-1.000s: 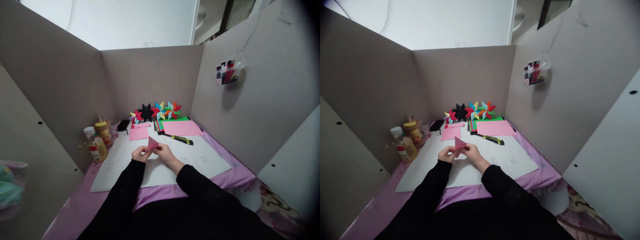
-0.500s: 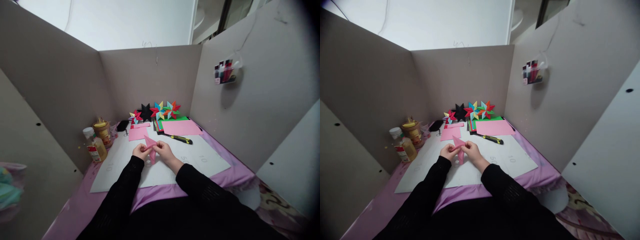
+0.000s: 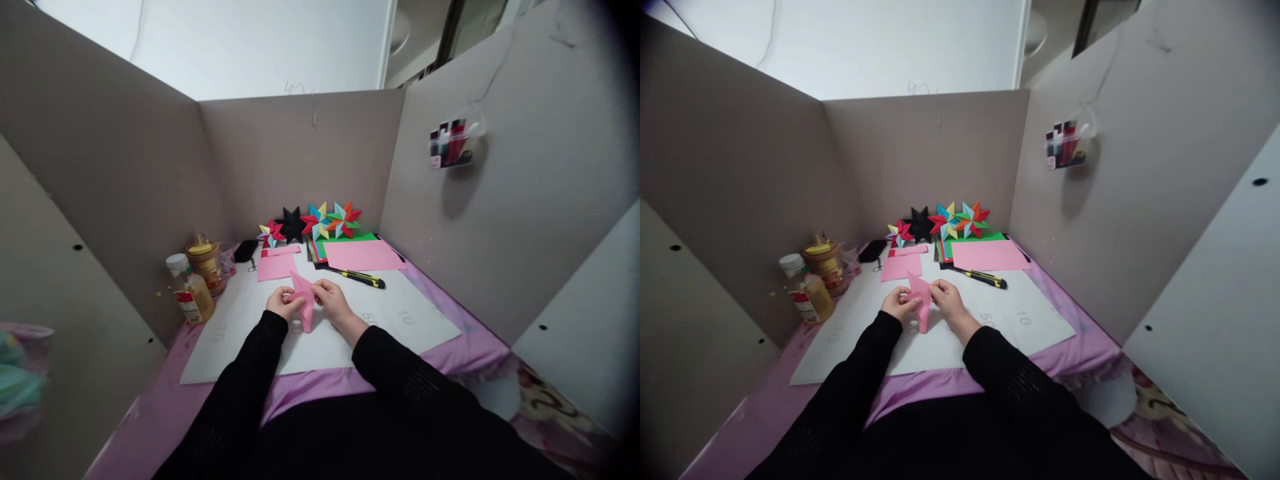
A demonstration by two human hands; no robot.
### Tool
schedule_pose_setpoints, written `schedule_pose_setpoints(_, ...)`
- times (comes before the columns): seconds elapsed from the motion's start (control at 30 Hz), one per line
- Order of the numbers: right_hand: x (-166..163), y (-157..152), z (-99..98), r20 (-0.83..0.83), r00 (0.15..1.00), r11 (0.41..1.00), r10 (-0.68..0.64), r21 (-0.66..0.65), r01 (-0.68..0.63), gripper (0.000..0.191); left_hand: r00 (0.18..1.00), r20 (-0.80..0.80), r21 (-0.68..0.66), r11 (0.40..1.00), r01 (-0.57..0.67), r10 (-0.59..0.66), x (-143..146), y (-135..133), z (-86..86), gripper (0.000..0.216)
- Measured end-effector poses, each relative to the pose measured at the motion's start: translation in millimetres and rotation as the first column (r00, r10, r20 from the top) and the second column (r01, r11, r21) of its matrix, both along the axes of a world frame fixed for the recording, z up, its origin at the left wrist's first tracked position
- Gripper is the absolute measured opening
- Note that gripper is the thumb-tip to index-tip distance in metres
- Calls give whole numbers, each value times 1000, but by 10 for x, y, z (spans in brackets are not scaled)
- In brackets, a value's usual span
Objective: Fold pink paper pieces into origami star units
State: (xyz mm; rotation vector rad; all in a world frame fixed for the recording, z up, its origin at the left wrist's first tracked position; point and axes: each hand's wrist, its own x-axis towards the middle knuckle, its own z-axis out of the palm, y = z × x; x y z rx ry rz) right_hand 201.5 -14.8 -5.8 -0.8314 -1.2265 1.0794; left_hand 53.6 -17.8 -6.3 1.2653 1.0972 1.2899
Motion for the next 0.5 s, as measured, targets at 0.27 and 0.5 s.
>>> schedule_pose_setpoints(0.27,-2,-31,26,107,992,998,68,-27,-65,24,997,74,-14,1000,-2,3,-28,34,-25,48)
schedule_pose_setpoints(0.5,-28,-69,1,146,986,997,75,-41,-69,24,1000,9,-64,998,9,-8,-13,7,21,35)
